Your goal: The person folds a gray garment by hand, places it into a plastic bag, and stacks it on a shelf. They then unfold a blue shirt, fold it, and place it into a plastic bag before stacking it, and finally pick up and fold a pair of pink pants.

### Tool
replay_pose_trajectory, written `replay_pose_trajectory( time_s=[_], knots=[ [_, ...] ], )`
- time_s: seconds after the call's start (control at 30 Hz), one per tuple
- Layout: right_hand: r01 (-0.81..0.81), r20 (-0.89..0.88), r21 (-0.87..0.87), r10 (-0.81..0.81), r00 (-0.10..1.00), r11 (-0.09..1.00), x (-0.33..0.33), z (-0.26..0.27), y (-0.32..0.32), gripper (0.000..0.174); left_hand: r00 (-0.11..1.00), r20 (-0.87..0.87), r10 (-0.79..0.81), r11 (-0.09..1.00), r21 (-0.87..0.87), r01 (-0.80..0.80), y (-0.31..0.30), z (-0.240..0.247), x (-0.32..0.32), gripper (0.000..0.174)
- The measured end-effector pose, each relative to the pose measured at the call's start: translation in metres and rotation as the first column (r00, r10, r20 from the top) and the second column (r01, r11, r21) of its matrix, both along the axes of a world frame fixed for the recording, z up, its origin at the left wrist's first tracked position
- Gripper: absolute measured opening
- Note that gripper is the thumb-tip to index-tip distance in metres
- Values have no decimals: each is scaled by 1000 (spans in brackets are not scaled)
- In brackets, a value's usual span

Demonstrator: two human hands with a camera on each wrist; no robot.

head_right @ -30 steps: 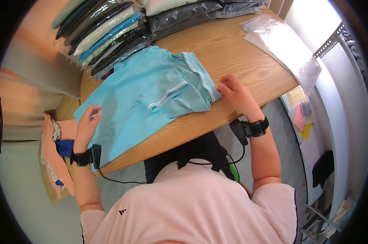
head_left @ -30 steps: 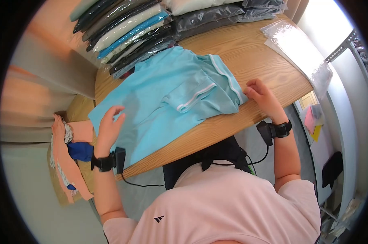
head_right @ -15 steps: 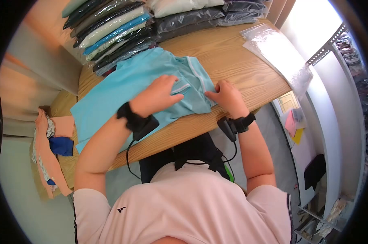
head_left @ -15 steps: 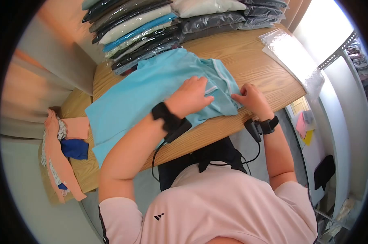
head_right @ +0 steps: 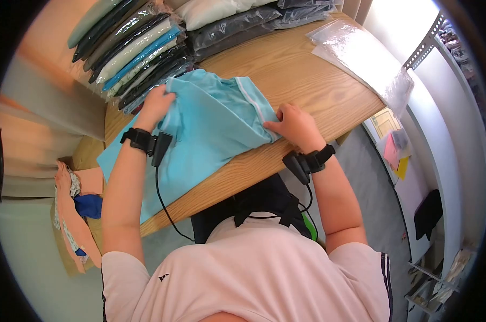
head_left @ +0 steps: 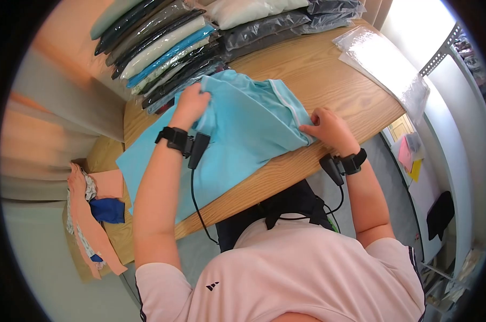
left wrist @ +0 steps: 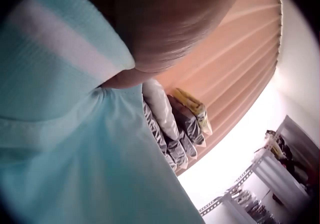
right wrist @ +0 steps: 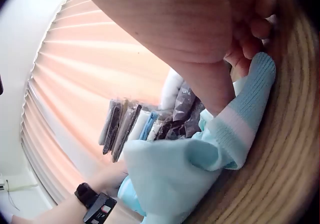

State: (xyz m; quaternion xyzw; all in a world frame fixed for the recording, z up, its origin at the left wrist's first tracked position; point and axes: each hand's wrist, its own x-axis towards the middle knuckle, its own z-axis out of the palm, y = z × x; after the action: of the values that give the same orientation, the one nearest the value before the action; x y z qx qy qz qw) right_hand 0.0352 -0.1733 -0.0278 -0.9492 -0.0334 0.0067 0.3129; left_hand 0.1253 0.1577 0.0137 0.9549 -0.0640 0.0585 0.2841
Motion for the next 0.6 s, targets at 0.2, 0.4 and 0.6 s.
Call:
replay_pose_trajectory(
  time_s=[0.2, 0.4, 0.6],
  knots=[
    [-22, 26, 21, 21, 999, 1000, 1, -4, -2, 39, 996, -73, 53, 999, -5, -53, 21, -19, 24, 26],
    [-22, 29, 43, 20, 999, 999, -3, 0, 1, 34, 973, 194, 124, 987, -124, -101, 38, 9, 1, 33],
    [-80, 233, 263, 18, 972, 961, -25, 4, 6, 31, 994, 53, 91, 995, 37, -93, 90, 71, -141, 32]
  ],
)
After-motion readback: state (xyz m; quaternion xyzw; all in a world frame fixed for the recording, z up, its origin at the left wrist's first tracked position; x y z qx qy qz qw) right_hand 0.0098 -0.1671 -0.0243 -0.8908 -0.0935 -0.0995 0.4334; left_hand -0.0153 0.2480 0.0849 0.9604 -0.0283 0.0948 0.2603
